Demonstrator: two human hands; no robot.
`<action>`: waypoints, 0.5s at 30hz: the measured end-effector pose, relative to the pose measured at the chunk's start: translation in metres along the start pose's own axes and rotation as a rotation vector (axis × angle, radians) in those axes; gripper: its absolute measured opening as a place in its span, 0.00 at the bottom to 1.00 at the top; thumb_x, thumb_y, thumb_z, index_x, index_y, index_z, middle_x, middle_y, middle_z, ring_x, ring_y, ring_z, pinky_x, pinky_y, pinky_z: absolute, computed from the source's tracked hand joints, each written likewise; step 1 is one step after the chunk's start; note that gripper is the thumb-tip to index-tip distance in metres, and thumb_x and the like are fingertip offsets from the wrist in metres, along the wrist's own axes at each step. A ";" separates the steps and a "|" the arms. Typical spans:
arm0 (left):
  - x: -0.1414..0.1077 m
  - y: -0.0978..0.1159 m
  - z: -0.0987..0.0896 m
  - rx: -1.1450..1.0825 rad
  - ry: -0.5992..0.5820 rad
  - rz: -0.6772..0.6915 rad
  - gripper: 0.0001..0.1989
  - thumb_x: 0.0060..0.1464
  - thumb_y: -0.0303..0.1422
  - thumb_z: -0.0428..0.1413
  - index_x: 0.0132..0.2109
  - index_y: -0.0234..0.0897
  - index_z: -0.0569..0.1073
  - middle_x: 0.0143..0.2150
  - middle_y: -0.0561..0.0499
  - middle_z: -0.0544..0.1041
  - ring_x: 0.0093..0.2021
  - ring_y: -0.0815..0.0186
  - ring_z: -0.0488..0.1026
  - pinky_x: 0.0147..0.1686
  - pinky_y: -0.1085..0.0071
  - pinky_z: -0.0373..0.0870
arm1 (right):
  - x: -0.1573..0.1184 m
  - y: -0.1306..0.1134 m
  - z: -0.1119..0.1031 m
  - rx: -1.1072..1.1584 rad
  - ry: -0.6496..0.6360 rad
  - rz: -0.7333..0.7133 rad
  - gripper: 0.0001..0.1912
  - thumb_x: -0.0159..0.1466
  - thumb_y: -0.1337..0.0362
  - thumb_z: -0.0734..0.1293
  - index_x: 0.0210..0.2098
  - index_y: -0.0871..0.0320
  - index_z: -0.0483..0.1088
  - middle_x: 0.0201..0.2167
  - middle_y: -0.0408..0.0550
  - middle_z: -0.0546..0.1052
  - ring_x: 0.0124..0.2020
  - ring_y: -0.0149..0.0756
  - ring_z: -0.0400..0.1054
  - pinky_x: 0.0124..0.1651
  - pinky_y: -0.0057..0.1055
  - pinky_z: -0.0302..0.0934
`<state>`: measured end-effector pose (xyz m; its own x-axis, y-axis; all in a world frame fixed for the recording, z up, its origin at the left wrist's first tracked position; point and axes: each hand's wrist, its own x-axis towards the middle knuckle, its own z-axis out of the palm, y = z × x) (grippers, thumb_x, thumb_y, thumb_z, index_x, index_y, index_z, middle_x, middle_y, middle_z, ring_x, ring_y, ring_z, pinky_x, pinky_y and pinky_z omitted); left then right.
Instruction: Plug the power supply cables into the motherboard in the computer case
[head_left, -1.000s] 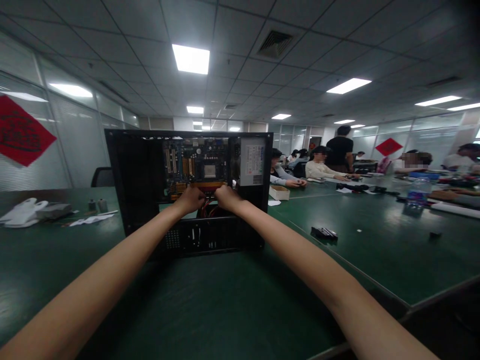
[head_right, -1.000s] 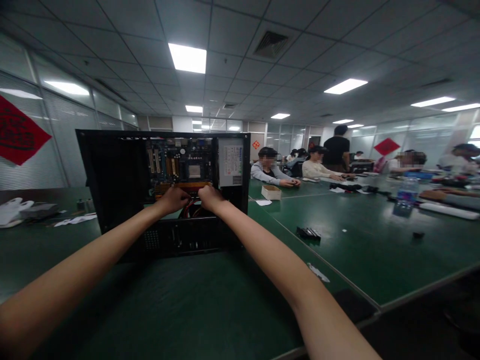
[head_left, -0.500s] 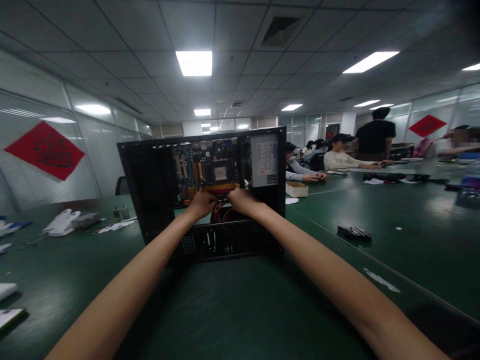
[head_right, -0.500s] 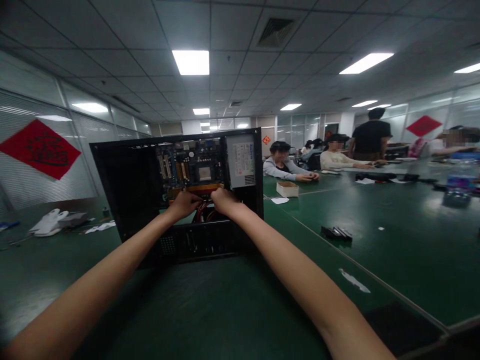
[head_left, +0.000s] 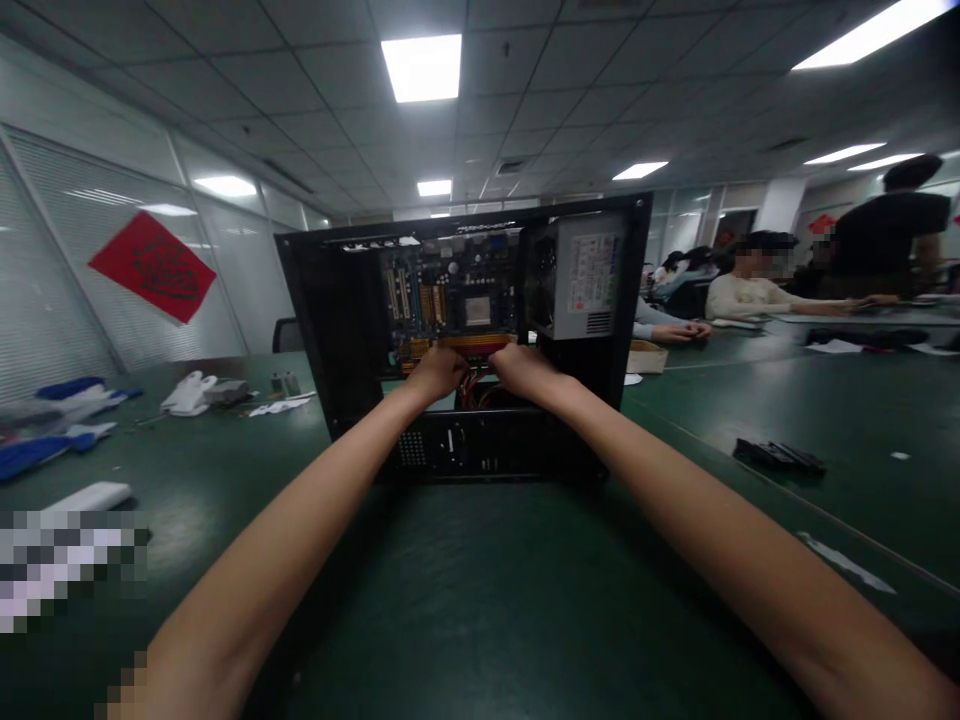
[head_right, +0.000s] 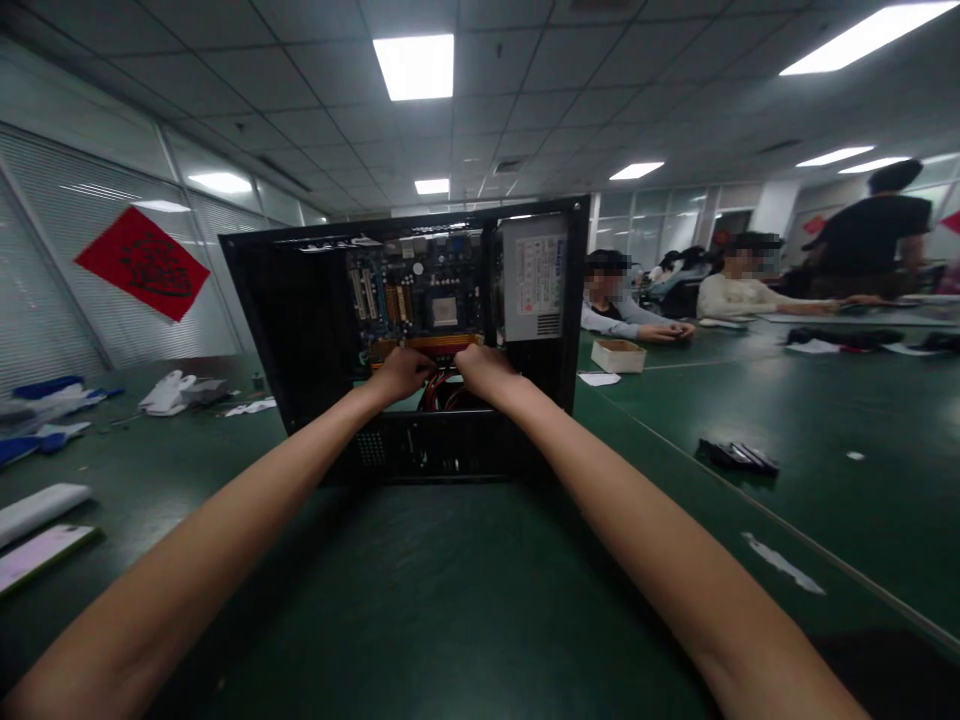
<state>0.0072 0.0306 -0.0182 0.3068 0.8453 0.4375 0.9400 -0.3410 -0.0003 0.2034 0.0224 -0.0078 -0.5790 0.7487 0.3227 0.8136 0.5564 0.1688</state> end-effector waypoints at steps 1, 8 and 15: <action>0.000 0.001 0.000 0.008 -0.003 -0.002 0.14 0.59 0.26 0.54 0.45 0.37 0.85 0.45 0.44 0.84 0.48 0.58 0.80 0.51 0.68 0.71 | 0.000 0.000 0.000 -0.005 0.000 -0.002 0.19 0.66 0.74 0.61 0.53 0.64 0.77 0.49 0.68 0.79 0.52 0.55 0.76 0.48 0.40 0.69; -0.008 0.012 -0.005 0.027 -0.021 -0.018 0.16 0.60 0.25 0.52 0.47 0.36 0.84 0.46 0.42 0.84 0.48 0.58 0.79 0.50 0.67 0.72 | 0.009 0.003 0.010 0.000 0.055 0.001 0.18 0.66 0.73 0.60 0.48 0.64 0.79 0.46 0.67 0.80 0.47 0.55 0.77 0.45 0.40 0.68; -0.012 0.014 -0.008 -0.008 -0.024 -0.055 0.16 0.61 0.27 0.53 0.50 0.38 0.83 0.48 0.42 0.83 0.50 0.58 0.79 0.51 0.67 0.72 | 0.011 0.005 0.014 0.040 0.085 0.017 0.16 0.68 0.70 0.61 0.46 0.65 0.80 0.45 0.67 0.80 0.42 0.50 0.76 0.42 0.38 0.63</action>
<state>0.0160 0.0127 -0.0165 0.2580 0.8726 0.4148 0.9544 -0.2969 0.0309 0.2006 0.0387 -0.0165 -0.5575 0.7259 0.4029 0.8193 0.5595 0.1256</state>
